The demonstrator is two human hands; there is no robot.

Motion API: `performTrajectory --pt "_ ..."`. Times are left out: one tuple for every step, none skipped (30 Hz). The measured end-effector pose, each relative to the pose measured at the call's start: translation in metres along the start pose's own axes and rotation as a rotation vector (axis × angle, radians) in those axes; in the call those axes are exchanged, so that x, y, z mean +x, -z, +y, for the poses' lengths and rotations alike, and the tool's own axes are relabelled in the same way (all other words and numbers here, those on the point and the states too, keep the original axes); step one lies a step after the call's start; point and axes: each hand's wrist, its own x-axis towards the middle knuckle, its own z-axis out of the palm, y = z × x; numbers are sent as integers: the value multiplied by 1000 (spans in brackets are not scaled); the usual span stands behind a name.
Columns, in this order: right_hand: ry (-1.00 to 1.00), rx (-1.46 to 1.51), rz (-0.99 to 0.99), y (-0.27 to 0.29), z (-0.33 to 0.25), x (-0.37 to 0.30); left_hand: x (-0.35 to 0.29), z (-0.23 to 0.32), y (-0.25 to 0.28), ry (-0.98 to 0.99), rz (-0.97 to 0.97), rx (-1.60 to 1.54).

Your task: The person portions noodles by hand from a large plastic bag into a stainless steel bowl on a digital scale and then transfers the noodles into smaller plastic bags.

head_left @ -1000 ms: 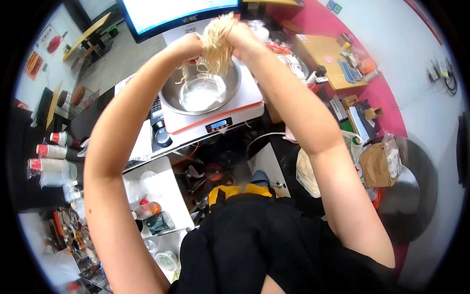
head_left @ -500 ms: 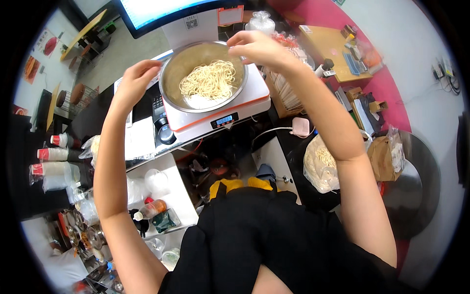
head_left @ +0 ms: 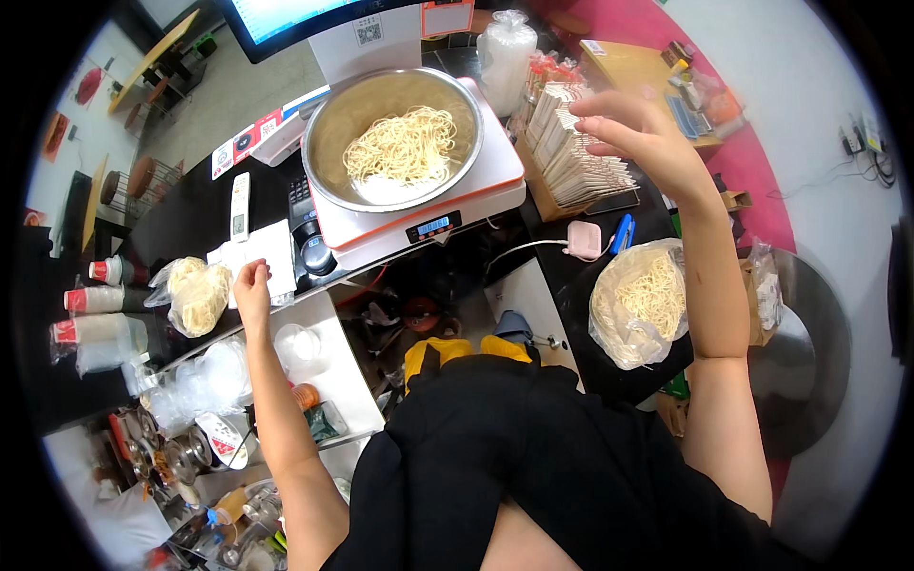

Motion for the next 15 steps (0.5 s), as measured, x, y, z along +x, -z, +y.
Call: performTrajectory --pt "-9 7 -7 2 2 -2 -2 -14 1 -5 6 46" --pt "-19 14 -14 2 3 -4 -3 -28 3 -9 13 92" --pt "-24 28 -14 3 5 -6 -6 -31 -1 13 14 95" --pt "-30 42 -14 3 6 -9 -8 -33 -5 12 20 152" --pt "-35 57 -13 3 7 -12 -10 -36 -8 11 25 210" --pt "-38 36 -32 4 8 -16 -11 -36 -11 9 31 269" --pt "-42 16 -50 6 8 -22 -13 -36 -16 17 43 311" --pt "-46 -4 -68 8 9 -28 -13 -36 -16 -9 60 364" --pt "-84 -25 -109 14 13 -39 -14 -39 -16 -36 71 412" --pt "-136 51 -177 18 14 -52 -16 -47 -22 -65 76 451" --pt "-131 -3 -279 19 18 -64 -18 -53 -14 -52 87 458" --pt "-143 -68 -363 27 21 -80 -19 -59 -12 -48 77 450" --pt "-217 -169 -503 34 20 -95 -25 -57 -13 -113 76 409" --pt "-298 -259 -639 41 19 -110 -31 -46 -14 -181 74 367" --pt "-416 -288 -681 47 30 -128 -41 -33 -19 -193 62 329"
